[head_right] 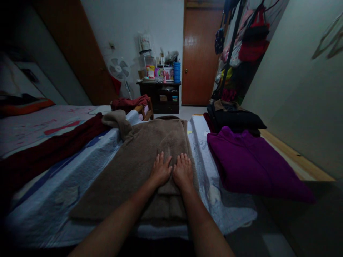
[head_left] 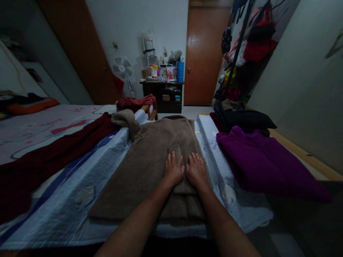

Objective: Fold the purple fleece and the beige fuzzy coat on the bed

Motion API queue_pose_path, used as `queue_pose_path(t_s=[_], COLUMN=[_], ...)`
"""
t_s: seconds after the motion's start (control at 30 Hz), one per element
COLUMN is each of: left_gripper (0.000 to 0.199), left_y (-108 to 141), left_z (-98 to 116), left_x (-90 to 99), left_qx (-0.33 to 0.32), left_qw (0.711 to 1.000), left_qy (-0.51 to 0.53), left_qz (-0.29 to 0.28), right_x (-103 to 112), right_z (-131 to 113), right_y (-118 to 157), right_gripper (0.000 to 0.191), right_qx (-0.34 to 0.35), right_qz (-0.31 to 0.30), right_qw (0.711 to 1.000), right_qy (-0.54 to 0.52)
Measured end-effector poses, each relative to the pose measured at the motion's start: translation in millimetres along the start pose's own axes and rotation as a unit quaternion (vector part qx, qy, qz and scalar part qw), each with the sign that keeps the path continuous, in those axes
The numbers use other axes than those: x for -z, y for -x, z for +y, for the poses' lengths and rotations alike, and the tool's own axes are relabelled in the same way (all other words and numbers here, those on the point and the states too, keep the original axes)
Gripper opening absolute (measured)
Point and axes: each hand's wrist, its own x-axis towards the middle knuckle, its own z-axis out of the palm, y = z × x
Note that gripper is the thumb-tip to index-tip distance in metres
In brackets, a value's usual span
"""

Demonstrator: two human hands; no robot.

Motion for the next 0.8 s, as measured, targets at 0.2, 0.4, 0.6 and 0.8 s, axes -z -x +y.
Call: queue_pose_path(t_s=[0.2, 0.4, 0.6, 0.8], left_gripper=[0.054, 0.055, 0.056, 0.057], left_y=[16.0, 24.1, 24.4, 24.5], left_z=[4.6, 3.1, 2.5, 2.8], left_x=[1.5, -2.9, -1.4, 0.9], left_qx=[-0.015, -0.024, -0.021, -0.016], left_qw=[1.000, 0.999, 1.000, 0.999], left_qy=[-0.022, -0.020, -0.007, -0.001], left_qz=[-0.010, -0.015, -0.020, -0.034], right_x=[1.1, -1.1, 1.1, 5.1], right_z=[-0.9, -0.3, -1.0, 0.3], right_y=[0.0, -1.9, 2.6, 13.4], right_gripper=[0.053, 0.054, 0.053, 0.054], right_qx=[-0.003, -0.005, -0.001, 0.009], right_qz=[-0.002, -0.006, -0.011, -0.036], right_qw=[1.000, 1.000, 1.000, 0.999], right_qy=[0.000, 0.005, 0.021, 0.032])
